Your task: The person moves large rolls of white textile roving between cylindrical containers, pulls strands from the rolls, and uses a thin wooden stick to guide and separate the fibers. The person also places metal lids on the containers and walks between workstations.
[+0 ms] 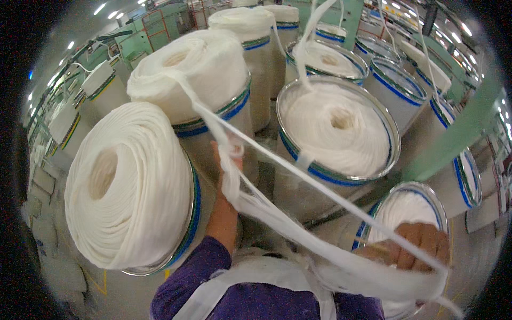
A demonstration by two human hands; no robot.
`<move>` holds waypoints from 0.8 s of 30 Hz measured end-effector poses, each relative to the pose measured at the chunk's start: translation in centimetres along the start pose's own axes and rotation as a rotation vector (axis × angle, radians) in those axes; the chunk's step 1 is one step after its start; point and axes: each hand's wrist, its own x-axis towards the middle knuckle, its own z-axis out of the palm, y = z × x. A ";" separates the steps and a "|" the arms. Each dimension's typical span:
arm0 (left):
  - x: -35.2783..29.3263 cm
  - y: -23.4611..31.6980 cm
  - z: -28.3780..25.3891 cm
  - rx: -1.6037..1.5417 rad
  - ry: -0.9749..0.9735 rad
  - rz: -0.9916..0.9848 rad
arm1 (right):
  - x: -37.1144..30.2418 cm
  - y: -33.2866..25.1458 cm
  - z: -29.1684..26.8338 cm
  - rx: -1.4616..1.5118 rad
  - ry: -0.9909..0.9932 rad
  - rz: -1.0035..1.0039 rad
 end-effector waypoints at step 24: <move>-14.1 4.6 4.9 1.497 -0.401 -0.103 | -8.4 16.9 16.8 -0.162 -1.055 1.098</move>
